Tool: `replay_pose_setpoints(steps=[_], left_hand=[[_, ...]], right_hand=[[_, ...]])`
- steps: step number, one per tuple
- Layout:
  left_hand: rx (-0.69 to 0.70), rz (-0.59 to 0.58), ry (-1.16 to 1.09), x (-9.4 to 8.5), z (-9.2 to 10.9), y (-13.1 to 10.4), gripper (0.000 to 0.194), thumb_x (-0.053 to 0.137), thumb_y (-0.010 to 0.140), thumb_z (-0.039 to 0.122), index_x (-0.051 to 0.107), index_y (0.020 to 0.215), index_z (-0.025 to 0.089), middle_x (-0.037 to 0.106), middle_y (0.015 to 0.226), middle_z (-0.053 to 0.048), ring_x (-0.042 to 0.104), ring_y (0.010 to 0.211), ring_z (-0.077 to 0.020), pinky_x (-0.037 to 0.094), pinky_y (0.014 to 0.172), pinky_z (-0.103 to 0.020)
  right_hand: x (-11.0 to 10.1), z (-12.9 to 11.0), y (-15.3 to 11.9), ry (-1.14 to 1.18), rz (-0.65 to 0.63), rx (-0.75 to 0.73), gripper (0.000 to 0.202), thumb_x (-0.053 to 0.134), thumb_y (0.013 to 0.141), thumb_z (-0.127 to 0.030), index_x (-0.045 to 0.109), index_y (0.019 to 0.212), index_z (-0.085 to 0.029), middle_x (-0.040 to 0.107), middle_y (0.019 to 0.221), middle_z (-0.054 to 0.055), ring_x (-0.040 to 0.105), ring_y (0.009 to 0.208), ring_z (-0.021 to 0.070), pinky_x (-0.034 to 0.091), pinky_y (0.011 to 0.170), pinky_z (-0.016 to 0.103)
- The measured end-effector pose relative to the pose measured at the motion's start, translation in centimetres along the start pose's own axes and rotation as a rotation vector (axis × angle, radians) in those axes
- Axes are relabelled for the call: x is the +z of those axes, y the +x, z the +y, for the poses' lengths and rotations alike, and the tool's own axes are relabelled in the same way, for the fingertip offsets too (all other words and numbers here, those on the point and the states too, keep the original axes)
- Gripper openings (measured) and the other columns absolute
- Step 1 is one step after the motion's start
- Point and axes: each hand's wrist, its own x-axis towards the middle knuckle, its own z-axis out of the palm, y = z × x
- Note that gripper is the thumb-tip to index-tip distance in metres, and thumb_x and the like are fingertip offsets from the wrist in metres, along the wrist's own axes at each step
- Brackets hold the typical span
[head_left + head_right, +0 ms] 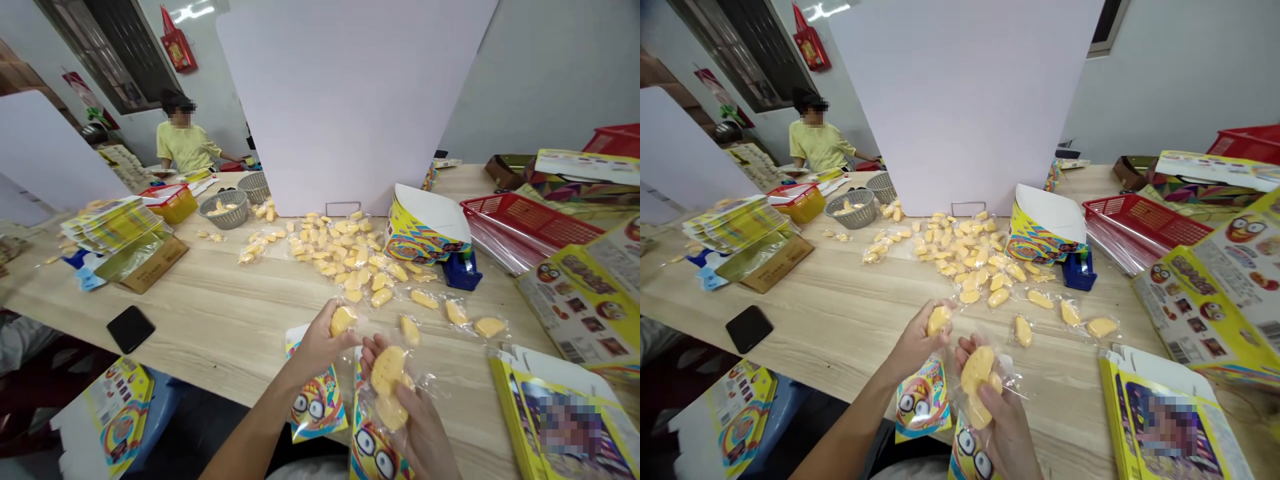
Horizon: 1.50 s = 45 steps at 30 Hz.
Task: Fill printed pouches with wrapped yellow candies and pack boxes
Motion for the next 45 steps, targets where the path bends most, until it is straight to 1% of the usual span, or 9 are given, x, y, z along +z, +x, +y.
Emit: replay_pose_setpoints(steps=[4, 8, 13, 18, 21, 28, 37, 40, 45], left_hand=[[0.037, 0.026, 0.198, 1.7, 0.4, -1.2, 0.022, 0.053, 0.081, 0.041, 0.053, 0.086, 0.019, 0.055, 0.07, 0.004, 0.05, 0.066, -0.0109, 0.041, 0.063, -0.021], [-0.035, -0.151, 0.269, 3.6, -0.5, -1.6, 0.032, 0.039, 0.088, 0.049, 0.052, 0.091, 0.02, 0.06, 0.077, 0.0, 0.057, 0.07, -0.0146, 0.046, 0.062, -0.025], [0.189, -0.341, 0.657, 4.9, -2.8, 1.2, 0.049, 0.019, 0.094, 0.045, 0.058, 0.103, 0.018, 0.057, 0.107, -0.008, 0.052, 0.103, -0.0184, 0.042, 0.09, -0.032], [0.066, -0.051, 0.956, 3.9, -7.2, 8.2, 0.027, 0.042, 0.091, 0.033, 0.055, 0.106, 0.016, 0.056, 0.113, -0.01, 0.048, 0.111, -0.0234, 0.034, 0.098, -0.04], [-0.01, 0.034, 1.074, 3.3, -9.5, 11.1, 0.045, 0.064, 0.077, 0.026, 0.047, 0.116, 0.011, 0.045, 0.127, -0.017, 0.037, 0.122, -0.031, 0.029, 0.101, -0.046], [-0.149, 0.1, 1.195, 1.8, -9.6, 10.4, 0.029, 0.043, 0.088, 0.014, 0.046, 0.117, 0.013, 0.044, 0.126, -0.013, 0.046, 0.113, -0.0243, 0.039, 0.091, -0.041], [-0.248, 0.034, 1.005, -1.1, -9.8, 7.0, 0.03, 0.066, 0.071, 0.022, 0.054, 0.096, 0.013, 0.054, 0.11, -0.014, 0.043, 0.113, -0.0295, 0.03, 0.096, -0.042], [-0.206, -0.013, 0.763, -1.4, -8.4, 7.4, 0.024, 0.054, 0.08, 0.038, 0.055, 0.088, 0.015, 0.058, 0.099, -0.012, 0.049, 0.103, -0.0264, 0.036, 0.09, -0.039], [-0.123, -0.193, 0.237, 0.6, -4.6, 4.5, 0.069, 0.013, 0.083, 0.07, 0.054, 0.094, 0.015, 0.053, 0.068, -0.002, 0.051, 0.057, -0.013, 0.043, 0.058, -0.027]], right_hand=[[0.5, -0.7, -1.5, -0.03, 0.012, -0.035, 0.061, 0.078, 0.057, -0.038, 0.062, 0.114, -0.022, 0.067, 0.108, 0.012, 0.057, 0.109, 0.0326, 0.044, 0.092, 0.047], [-0.3, -0.7, -2.4, 0.007, 0.112, -0.05, 0.06, 0.079, 0.057, -0.033, 0.062, 0.114, -0.023, 0.07, 0.1, 0.009, 0.06, 0.103, 0.0316, 0.047, 0.089, 0.046], [-3.3, -1.3, -1.6, 0.12, 0.302, -0.074, 0.052, 0.074, 0.062, -0.037, 0.063, 0.112, -0.027, 0.072, 0.097, 0.004, 0.062, 0.101, 0.0296, 0.046, 0.091, 0.047], [-5.0, -3.0, -1.9, 0.251, 0.236, -0.034, 0.048, 0.064, 0.073, -0.039, 0.057, 0.12, -0.031, 0.067, 0.112, 0.006, 0.057, 0.111, 0.0276, 0.041, 0.096, 0.047], [-5.3, -3.4, -2.4, 0.258, 0.233, -0.045, 0.051, 0.061, 0.074, -0.042, 0.054, 0.124, -0.032, 0.063, 0.118, 0.007, 0.053, 0.115, 0.0285, 0.041, 0.096, 0.049], [-6.9, -2.5, -2.9, 0.213, 0.157, -0.083, 0.061, 0.064, 0.069, -0.054, 0.049, 0.126, -0.038, 0.057, 0.128, 0.005, 0.048, 0.121, 0.0286, 0.035, 0.101, 0.05], [-5.8, -2.6, -2.1, 0.084, 0.1, -0.036, 0.06, 0.069, 0.068, -0.038, 0.053, 0.125, -0.028, 0.061, 0.121, 0.008, 0.05, 0.118, 0.0309, 0.031, 0.104, 0.051], [-5.2, -2.8, -2.1, 0.081, 0.06, -0.046, 0.058, 0.067, 0.069, -0.039, 0.053, 0.124, -0.027, 0.062, 0.12, 0.009, 0.05, 0.118, 0.0307, 0.031, 0.104, 0.052], [-5.2, -3.2, -3.0, 0.081, 0.107, -0.06, 0.063, 0.07, 0.066, -0.035, 0.052, 0.125, -0.027, 0.063, 0.119, 0.008, 0.052, 0.116, 0.0303, 0.033, 0.103, 0.051]])
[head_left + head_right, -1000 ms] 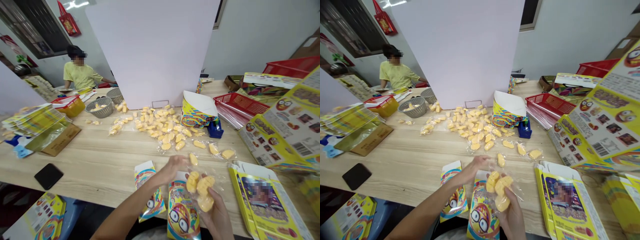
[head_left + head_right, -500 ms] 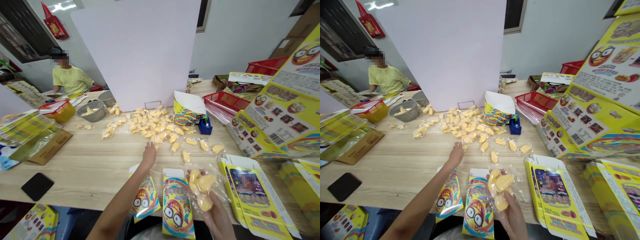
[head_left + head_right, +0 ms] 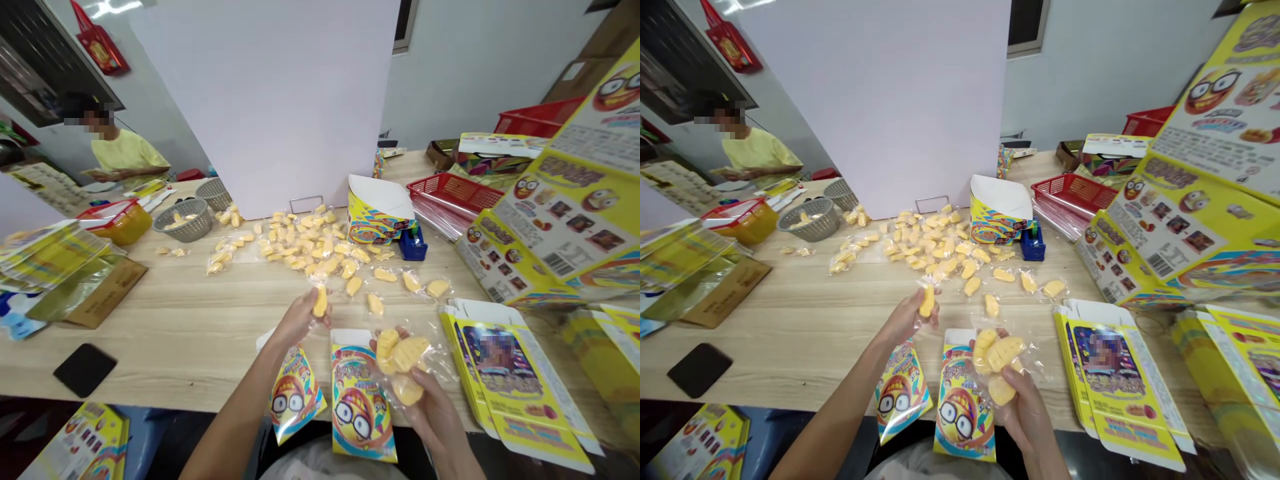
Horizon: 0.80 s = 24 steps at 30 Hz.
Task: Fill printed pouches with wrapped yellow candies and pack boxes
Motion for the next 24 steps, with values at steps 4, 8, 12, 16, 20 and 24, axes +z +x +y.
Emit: replay_pose_setpoints(steps=[4, 8, 12, 16, 20, 24], left_hand=[[-0.016, -0.12, -0.616, 2.1, 2.3, -2.5, 0.063, 0.039, 0.073, 0.075, 0.053, 0.084, 0.014, 0.031, 0.05, 0.008, 0.024, 0.038, -0.0039, 0.023, 0.04, -0.018], [-0.021, -0.097, -0.706, 3.1, 2.7, -3.3, 0.054, 0.053, 0.072, 0.068, 0.052, 0.073, 0.013, 0.032, 0.046, 0.008, 0.026, 0.039, -0.0032, 0.022, 0.042, -0.017], [-0.016, -0.077, -0.575, 3.7, 2.0, -3.5, 0.052, 0.046, 0.078, 0.065, 0.053, 0.077, 0.014, 0.038, 0.048, 0.007, 0.031, 0.041, -0.0046, 0.027, 0.044, -0.019], [0.002, -0.059, -0.442, 4.1, 1.9, -3.5, 0.05, 0.039, 0.083, 0.063, 0.051, 0.077, 0.015, 0.039, 0.049, 0.006, 0.034, 0.042, -0.006, 0.03, 0.044, -0.021], [0.025, -0.143, -0.197, 3.6, 1.3, -2.4, 0.046, 0.026, 0.088, 0.057, 0.047, 0.085, 0.016, 0.047, 0.061, 0.003, 0.046, 0.052, -0.0093, 0.04, 0.054, -0.023], [0.014, -0.237, 0.108, 3.0, -0.7, 0.4, 0.03, 0.055, 0.078, 0.047, 0.049, 0.083, 0.017, 0.058, 0.081, -0.003, 0.055, 0.075, -0.0157, 0.045, 0.07, -0.028]], right_hand=[[0.6, -0.5, -0.9, -0.042, -0.051, 0.075, 0.067, 0.075, 0.061, -0.036, 0.054, 0.124, -0.025, 0.064, 0.117, 0.009, 0.052, 0.116, 0.0303, 0.037, 0.102, 0.046], [1.9, -0.6, -0.8, -0.038, -0.074, 0.113, 0.069, 0.077, 0.058, -0.034, 0.055, 0.122, -0.026, 0.065, 0.114, 0.008, 0.053, 0.115, 0.0308, 0.04, 0.099, 0.045], [2.5, -0.4, 0.6, -0.082, -0.085, 0.072, 0.065, 0.077, 0.057, -0.036, 0.059, 0.118, -0.025, 0.069, 0.104, 0.009, 0.056, 0.11, 0.0329, 0.042, 0.096, 0.048], [2.4, -0.8, 1.7, -0.167, -0.045, 0.061, 0.065, 0.08, 0.052, -0.037, 0.063, 0.112, -0.02, 0.073, 0.09, 0.009, 0.062, 0.1, 0.0347, 0.044, 0.092, 0.05], [1.8, -1.8, 2.3, -0.16, 0.014, 0.017, 0.064, 0.081, 0.05, -0.038, 0.063, 0.11, -0.022, 0.073, 0.089, 0.006, 0.062, 0.098, 0.032, 0.046, 0.092, 0.046], [0.0, -3.1, 3.2, -0.208, 0.095, -0.047, 0.055, 0.079, 0.056, -0.031, 0.063, 0.109, -0.026, 0.072, 0.091, 0.001, 0.063, 0.098, 0.0255, 0.046, 0.092, 0.039]])
